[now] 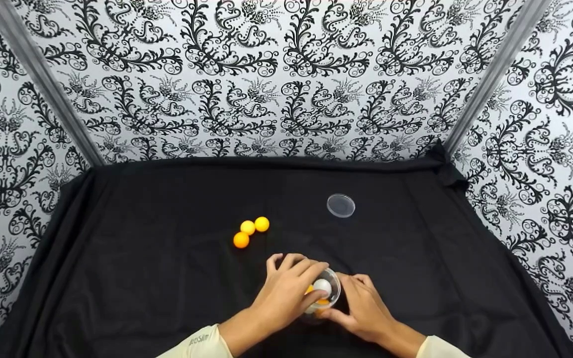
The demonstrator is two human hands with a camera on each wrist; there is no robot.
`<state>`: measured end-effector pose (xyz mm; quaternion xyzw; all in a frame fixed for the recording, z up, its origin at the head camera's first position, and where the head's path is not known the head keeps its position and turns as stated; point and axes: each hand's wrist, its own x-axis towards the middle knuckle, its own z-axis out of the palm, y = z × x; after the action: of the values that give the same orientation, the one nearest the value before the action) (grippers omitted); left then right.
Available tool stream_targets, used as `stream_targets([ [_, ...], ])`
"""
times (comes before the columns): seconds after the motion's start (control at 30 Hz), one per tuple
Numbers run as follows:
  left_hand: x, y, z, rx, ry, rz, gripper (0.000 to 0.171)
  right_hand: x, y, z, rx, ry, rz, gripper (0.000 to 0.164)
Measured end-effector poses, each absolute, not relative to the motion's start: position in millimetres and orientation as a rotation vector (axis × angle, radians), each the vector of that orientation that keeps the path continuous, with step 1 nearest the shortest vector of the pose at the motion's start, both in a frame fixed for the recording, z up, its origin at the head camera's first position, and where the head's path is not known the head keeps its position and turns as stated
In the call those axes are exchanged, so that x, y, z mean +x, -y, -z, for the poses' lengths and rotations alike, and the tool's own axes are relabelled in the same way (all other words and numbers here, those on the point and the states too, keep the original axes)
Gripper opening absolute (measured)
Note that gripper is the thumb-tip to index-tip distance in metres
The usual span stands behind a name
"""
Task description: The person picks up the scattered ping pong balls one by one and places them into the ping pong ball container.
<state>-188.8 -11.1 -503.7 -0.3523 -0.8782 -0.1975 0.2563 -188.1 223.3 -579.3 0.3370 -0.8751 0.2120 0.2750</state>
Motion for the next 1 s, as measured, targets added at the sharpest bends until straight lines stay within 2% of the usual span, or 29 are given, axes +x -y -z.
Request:
stream_targets([
  [0.43, -203.2, 10.2, 496.4, -0.93, 2.378, 0.467, 0.045, -189.7, -223.0, 576.7, 0.902, 2.346, -0.553, 0.078],
  [0.7, -247.2, 16.7, 495.2, -0.735, 2.439, 0.467, 0.039, -189.3, -221.8, 577.7, 0.89, 2.338, -0.569, 0.078],
  [1.0, -297.2, 38.3, 513.4, -0.521, 2.551, 0.394, 0.041, -187.5, -221.2, 579.0, 0.878, 2.344, -0.562, 0.079],
])
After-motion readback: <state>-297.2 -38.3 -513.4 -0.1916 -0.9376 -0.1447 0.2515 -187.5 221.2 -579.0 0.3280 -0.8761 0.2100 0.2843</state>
